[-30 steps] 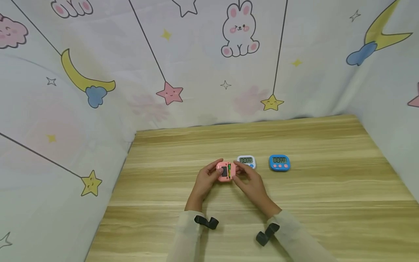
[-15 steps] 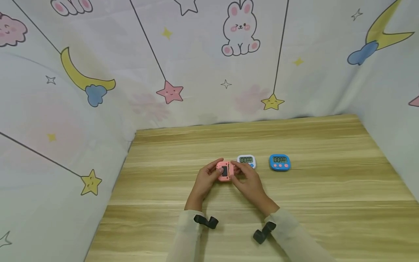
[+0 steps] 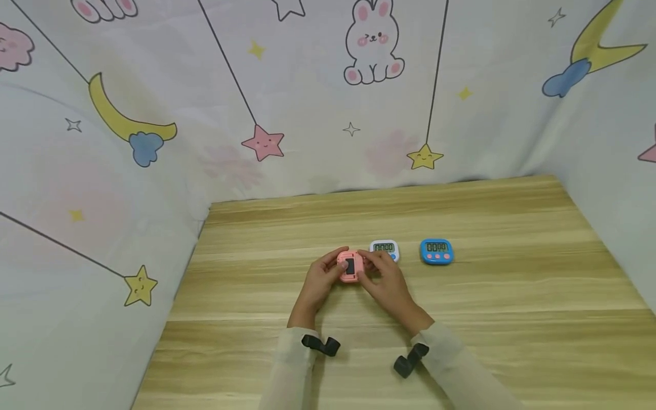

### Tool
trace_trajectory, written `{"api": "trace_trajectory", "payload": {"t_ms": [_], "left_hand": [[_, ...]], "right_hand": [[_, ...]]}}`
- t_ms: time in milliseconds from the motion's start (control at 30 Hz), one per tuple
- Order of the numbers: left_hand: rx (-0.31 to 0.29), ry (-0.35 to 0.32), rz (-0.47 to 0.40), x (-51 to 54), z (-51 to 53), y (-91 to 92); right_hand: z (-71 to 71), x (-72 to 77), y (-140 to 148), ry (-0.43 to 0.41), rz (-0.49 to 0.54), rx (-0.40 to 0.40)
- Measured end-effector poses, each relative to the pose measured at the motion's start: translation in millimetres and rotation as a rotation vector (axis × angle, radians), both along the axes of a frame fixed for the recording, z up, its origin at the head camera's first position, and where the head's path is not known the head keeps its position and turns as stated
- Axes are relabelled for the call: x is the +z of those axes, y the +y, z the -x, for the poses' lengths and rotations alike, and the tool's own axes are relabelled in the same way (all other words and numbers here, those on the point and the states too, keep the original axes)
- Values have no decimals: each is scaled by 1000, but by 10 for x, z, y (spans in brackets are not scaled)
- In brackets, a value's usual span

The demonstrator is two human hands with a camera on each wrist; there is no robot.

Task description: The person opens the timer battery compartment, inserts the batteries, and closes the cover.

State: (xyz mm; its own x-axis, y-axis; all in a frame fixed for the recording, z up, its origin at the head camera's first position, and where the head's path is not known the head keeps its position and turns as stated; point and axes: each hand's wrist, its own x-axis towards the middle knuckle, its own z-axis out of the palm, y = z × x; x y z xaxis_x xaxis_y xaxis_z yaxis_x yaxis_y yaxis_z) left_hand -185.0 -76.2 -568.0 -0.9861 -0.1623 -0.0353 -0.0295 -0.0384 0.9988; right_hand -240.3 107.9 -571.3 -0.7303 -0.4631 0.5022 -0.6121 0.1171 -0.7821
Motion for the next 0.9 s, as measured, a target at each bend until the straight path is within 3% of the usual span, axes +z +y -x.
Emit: {"api": "trace_trajectory", "payload": {"t_ms": [600,900], "left_hand": [[2,-24,-43,40,10,7],[-15,-22,-40,303,-90,61]], "right_hand": [[-5,-11,27,-94,-2,15],[-4,-32,35,-118,17,28]]}}
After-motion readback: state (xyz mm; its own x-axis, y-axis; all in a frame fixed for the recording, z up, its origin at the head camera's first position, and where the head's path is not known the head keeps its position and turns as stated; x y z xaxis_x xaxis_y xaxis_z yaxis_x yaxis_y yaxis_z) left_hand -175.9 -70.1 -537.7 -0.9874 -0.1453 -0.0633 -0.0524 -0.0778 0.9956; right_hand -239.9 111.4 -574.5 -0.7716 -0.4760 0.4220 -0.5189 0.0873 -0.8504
